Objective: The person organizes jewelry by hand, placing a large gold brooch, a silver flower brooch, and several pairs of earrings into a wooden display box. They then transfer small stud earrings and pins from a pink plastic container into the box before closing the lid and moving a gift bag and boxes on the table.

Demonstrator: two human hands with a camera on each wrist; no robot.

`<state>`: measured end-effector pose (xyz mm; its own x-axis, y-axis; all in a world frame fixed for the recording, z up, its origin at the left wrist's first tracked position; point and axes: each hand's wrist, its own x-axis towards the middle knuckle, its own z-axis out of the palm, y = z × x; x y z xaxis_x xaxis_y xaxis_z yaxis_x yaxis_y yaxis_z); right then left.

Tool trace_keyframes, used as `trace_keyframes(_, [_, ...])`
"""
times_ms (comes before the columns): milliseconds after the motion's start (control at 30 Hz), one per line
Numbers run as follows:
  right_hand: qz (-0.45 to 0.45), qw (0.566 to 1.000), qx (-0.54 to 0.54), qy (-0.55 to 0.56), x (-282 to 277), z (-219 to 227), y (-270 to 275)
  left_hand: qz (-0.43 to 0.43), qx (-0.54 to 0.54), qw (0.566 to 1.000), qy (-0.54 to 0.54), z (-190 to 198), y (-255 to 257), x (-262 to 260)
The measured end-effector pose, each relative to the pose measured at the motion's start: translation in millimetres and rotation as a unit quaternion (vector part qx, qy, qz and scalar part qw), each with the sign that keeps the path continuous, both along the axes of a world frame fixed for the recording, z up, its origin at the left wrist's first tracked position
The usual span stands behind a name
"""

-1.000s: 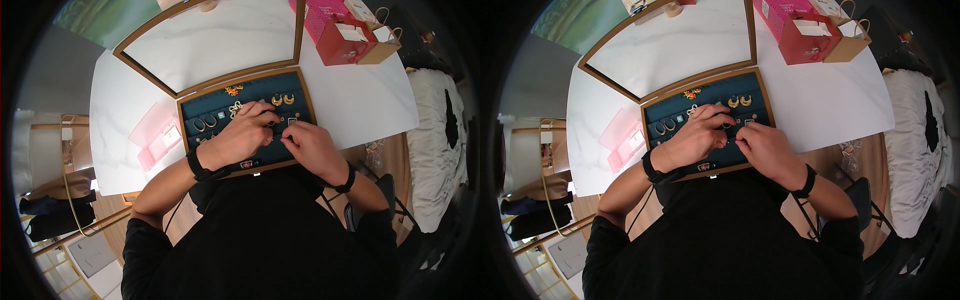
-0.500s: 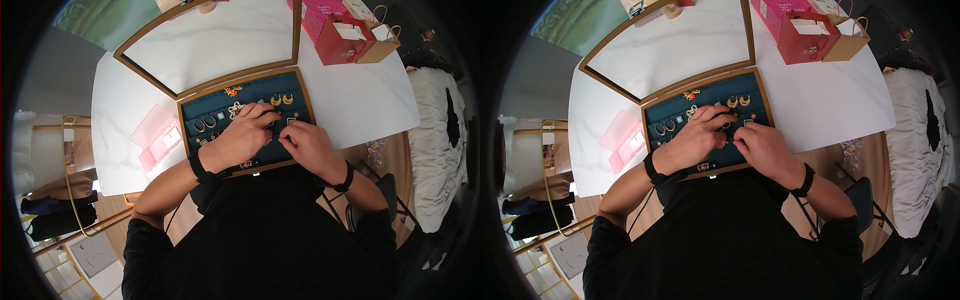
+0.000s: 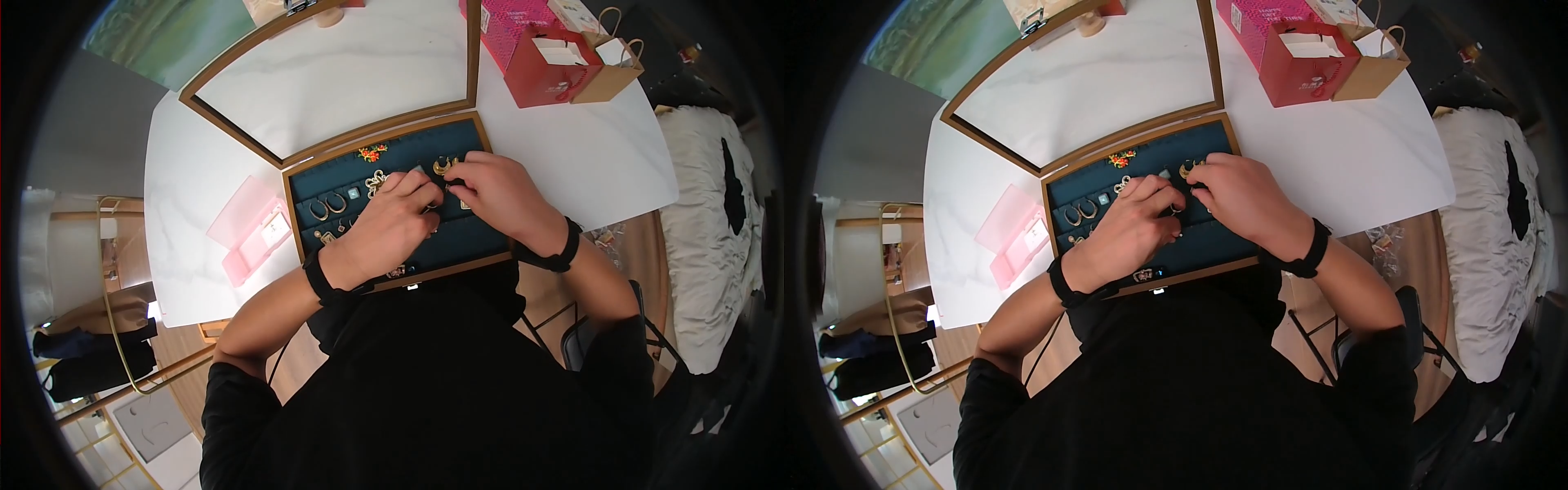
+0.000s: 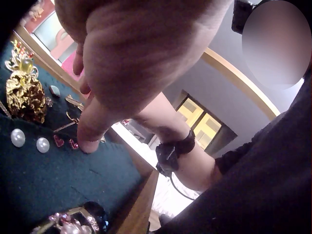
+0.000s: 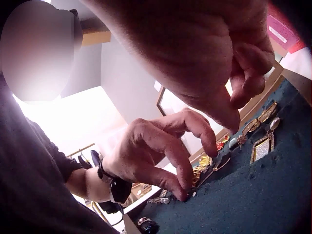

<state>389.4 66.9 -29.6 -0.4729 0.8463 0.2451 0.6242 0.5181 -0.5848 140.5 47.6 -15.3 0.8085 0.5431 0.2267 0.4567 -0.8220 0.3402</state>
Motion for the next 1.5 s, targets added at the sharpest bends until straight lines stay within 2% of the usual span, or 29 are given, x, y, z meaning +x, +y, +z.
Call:
trace_keyframes(133, [0.029, 0.998, 0.005, -0.058, -2.0, -4.2, 9.7, 0.002, -0.001, 1.0, -0.002, -0.6, -0.7, -2.2])
trace_keyframes(333, [0.037, 0.995, -0.024, -0.086, -3.1, 0.6, 11.4, 0.003, -0.009, 1.0, -0.011, 1.1, -3.3, -6.5])
trace_keyframes(900, [0.052, 0.994, -0.02, -0.095, -3.5, 1.5, 1.6, 0.034, -0.012, 0.999, -0.006, 28.7, -17.1, -31.0])
trace_keyframes(1167, [0.038, 0.996, -0.019, -0.081, -4.0, 4.4, -4.0, 0.086, -0.007, 0.996, -0.024, 38.6, -20.0, -47.6])
trace_keyframes(1500, [0.07, 0.993, -0.013, -0.094, -3.3, 0.0, -4.4, 0.107, -0.017, 0.994, -0.022, 44.1, -24.0, -55.7])
